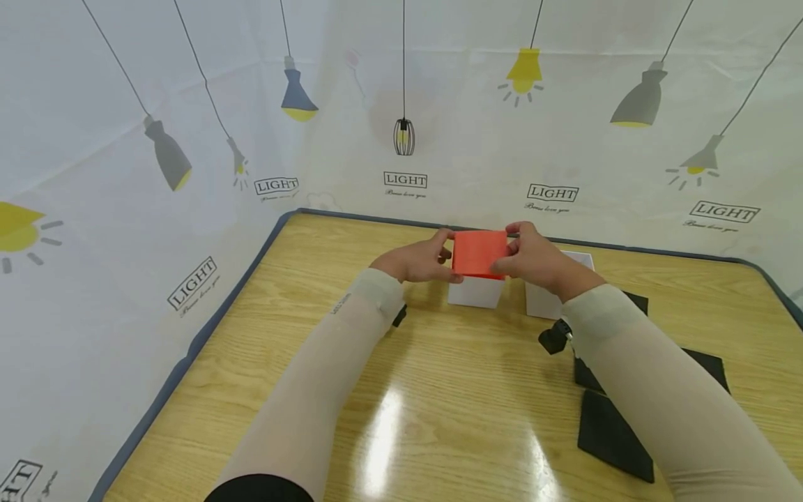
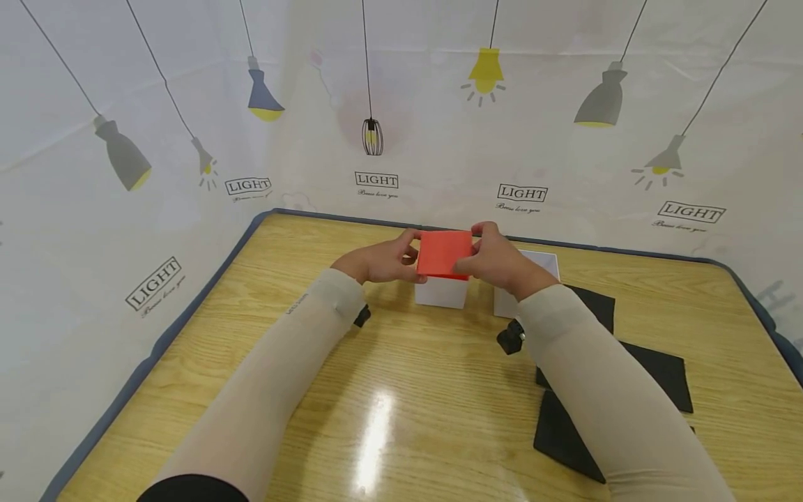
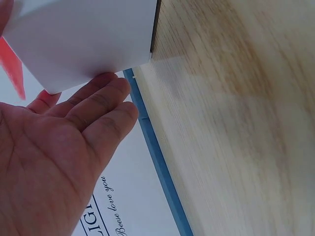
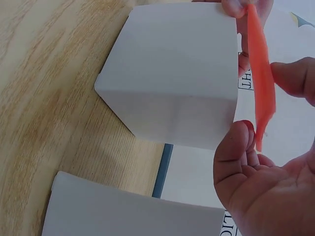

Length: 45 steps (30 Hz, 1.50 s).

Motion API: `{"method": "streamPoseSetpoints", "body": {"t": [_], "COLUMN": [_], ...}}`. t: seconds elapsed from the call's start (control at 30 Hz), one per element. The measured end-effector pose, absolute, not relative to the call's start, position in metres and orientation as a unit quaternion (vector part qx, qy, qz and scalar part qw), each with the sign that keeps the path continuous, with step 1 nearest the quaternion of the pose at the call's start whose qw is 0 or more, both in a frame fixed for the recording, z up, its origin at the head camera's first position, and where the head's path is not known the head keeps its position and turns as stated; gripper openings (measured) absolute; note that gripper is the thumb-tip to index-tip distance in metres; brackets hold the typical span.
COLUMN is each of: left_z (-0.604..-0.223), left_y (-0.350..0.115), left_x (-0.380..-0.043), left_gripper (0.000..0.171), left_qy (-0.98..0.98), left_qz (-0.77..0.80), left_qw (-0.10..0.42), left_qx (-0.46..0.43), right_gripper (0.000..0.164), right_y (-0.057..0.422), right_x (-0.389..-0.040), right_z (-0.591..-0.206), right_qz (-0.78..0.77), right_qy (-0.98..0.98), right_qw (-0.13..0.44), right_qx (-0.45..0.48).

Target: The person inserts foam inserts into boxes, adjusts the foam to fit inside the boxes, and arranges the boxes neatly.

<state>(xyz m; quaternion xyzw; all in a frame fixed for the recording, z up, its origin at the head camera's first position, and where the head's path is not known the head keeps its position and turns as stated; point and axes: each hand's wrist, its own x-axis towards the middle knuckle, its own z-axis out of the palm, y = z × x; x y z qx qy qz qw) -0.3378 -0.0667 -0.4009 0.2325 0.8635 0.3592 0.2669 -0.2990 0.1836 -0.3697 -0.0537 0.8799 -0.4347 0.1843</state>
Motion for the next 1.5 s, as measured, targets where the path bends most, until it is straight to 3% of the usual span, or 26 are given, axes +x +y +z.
{"method": "streamPoseSetpoints", "body": {"t": [0.67, 1.23, 1.5], "left_z": [-0.401, -0.402, -0.402], "left_y": [-0.067, -0.068, -0.069], "left_x": [-0.336, -0.339, -0.339], "left_gripper": [0.092, 0.090, 0.088], "left_qy": [0.870, 0.868, 0.866], "left_qz": [0.350, 0.354, 0.357], "left_qw": [0.271, 0.266, 0.265], "left_qx": [0.217, 0.225, 0.229], "right_gripper": [0.093, 0.090, 0.090], "right_y": [0.171, 0.166, 0.163], "right_x": [-0.299, -0.289, -0.277], "right_z": [-0.372, -0.374, -0.379], "right_qz": [-0.353, -0.214, -0.160], "right_qy": [0.921, 0.967, 0.973], "right_qw": [0.165, 0.104, 0.044], "right_qx": [-0.019, -0.086, -0.161]}}
